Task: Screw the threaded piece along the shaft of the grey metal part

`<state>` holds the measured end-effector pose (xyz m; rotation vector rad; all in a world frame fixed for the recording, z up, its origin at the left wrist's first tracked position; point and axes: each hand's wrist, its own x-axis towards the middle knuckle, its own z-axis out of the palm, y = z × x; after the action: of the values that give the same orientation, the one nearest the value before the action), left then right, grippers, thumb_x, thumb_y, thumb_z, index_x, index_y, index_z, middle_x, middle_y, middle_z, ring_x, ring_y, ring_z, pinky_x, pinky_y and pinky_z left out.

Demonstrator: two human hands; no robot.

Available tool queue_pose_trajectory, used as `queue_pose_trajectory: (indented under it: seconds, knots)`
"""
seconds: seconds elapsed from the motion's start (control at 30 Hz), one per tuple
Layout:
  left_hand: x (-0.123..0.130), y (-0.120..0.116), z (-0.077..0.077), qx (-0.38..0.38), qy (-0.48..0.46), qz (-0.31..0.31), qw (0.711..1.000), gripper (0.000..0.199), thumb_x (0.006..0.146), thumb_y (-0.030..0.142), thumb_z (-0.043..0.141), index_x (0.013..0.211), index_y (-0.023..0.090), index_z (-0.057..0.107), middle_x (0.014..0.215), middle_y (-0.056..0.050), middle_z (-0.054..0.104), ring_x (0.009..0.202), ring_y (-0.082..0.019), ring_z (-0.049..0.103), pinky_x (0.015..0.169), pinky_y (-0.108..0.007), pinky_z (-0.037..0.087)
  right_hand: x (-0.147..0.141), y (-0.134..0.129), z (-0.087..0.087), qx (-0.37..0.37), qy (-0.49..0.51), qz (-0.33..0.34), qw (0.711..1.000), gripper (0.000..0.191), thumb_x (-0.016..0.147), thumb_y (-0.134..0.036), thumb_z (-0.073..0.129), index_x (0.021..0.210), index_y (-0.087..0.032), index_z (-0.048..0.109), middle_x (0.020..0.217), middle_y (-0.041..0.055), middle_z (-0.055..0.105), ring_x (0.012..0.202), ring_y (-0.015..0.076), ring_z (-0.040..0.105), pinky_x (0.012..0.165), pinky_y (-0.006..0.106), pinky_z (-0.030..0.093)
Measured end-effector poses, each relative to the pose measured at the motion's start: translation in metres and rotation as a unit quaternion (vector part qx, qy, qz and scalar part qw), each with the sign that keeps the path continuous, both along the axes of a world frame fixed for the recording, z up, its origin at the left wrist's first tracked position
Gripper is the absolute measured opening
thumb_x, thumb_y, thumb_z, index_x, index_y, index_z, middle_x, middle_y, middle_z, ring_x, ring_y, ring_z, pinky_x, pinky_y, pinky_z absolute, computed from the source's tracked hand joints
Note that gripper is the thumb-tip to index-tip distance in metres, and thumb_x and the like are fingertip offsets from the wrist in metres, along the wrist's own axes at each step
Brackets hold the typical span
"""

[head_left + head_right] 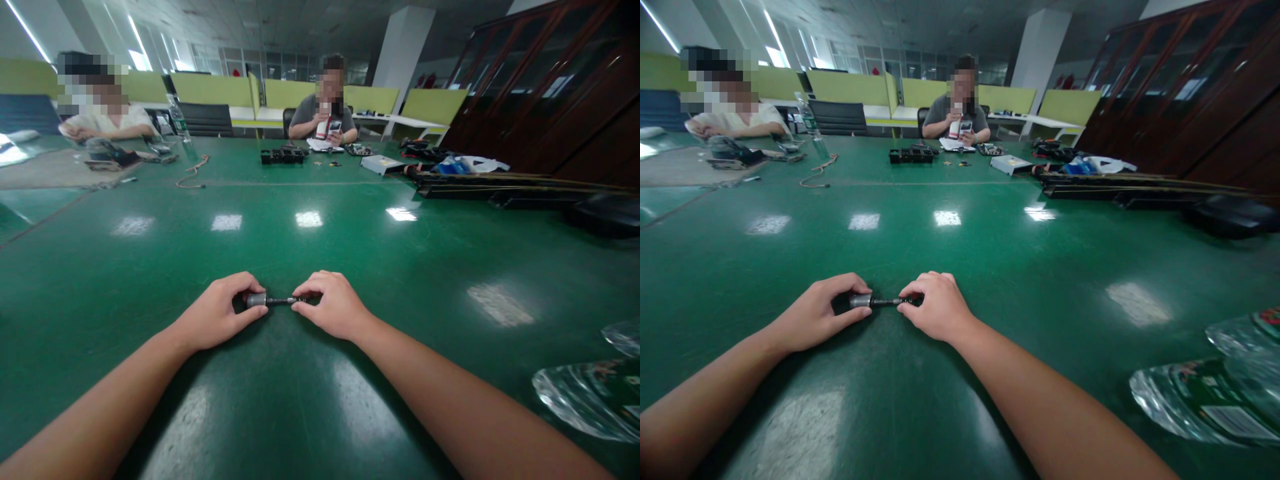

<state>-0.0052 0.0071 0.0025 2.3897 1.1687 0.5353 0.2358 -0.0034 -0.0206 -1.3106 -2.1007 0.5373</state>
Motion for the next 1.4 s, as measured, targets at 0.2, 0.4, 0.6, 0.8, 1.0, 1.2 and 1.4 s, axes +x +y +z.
queue_pose_trajectory:
  seconds: [0.2,0.4,0.6,0.8,1.0,1.2,1.4]
  knots:
    - [0.0081,-0.0057,-0.0032,0.007,-0.010,-0.030,0.999,0.022,0.082,0.036,0.070,0.093,0.018,0.063,0.090,-0.003,0.065,0.081,-0.018,0.062,0.073,-0.029,0.048,-0.0048,-0.0070,0.0035,0.014,0.030,0.079,0.996,0.027,0.074,-0.011,0.076,0.099,-0.021,0.073,0.086,0.0002,0.072,0.081,0.0150,0.062,0.080,0.030,0.043]
    - [0.0094,-0.0058,-0.0021,-0.013,-0.036,-0.038,0.999,0.021,0.088,0.038,0.064,0.095,0.018,0.065,0.090,-0.003,0.066,0.081,-0.017,0.062,0.074,-0.028,0.048,-0.0059,-0.0081,0.0023,0.018,0.029,0.079,0.996,0.021,0.076,-0.013,0.075,0.095,-0.020,0.072,0.082,0.0003,0.071,0.079,0.0148,0.061,0.078,0.029,0.042]
    - [0.0098,-0.0069,0.0000,-0.025,-0.025,-0.029,0.999,0.022,0.086,0.039,0.066,0.094,0.018,0.066,0.087,-0.003,0.067,0.079,-0.018,0.062,0.073,-0.028,0.047,-0.0063,-0.0082,0.0018,0.023,0.015,0.095,0.995,0.016,0.077,-0.014,0.073,0.092,-0.020,0.072,0.084,0.0007,0.071,0.080,0.0156,0.060,0.079,0.031,0.041]
    - [0.0102,-0.0059,0.0017,-0.043,-0.014,-0.031,0.999,0.024,0.084,0.038,0.068,0.097,0.019,0.067,0.087,-0.002,0.068,0.079,-0.018,0.062,0.071,-0.028,0.047,-0.0065,-0.0080,0.0018,0.018,0.013,0.095,0.995,0.016,0.077,-0.014,0.072,0.092,-0.020,0.072,0.086,0.0004,0.072,0.082,0.0161,0.060,0.082,0.033,0.040]
    - [0.0099,-0.0043,0.0013,-0.042,-0.015,-0.032,0.998,0.023,0.081,0.038,0.069,0.092,0.018,0.066,0.086,-0.003,0.067,0.078,-0.017,0.062,0.071,-0.027,0.047,-0.0069,-0.0084,0.0022,0.011,0.016,0.092,0.996,0.018,0.077,-0.016,0.073,0.094,-0.021,0.072,0.085,0.0000,0.072,0.081,0.0159,0.060,0.082,0.033,0.039]
    - [0.0093,-0.0055,-0.0003,-0.043,-0.018,-0.029,0.999,0.021,0.079,0.034,0.071,0.090,0.018,0.064,0.087,-0.003,0.067,0.079,-0.018,0.062,0.071,-0.028,0.047,-0.0074,-0.0087,0.0029,0.008,0.015,0.095,0.995,0.016,0.078,-0.020,0.075,0.094,-0.022,0.073,0.085,-0.0001,0.072,0.082,0.0160,0.061,0.082,0.034,0.038]
    - [0.0098,-0.0049,-0.0008,-0.038,-0.019,-0.035,0.998,0.020,0.078,0.032,0.071,0.090,0.018,0.064,0.088,-0.003,0.067,0.080,-0.018,0.063,0.072,-0.027,0.047,-0.0075,-0.0069,0.0009,0.008,0.011,0.097,0.995,0.014,0.077,-0.024,0.078,0.091,-0.024,0.074,0.085,-0.0007,0.072,0.083,0.0159,0.061,0.083,0.033,0.038]
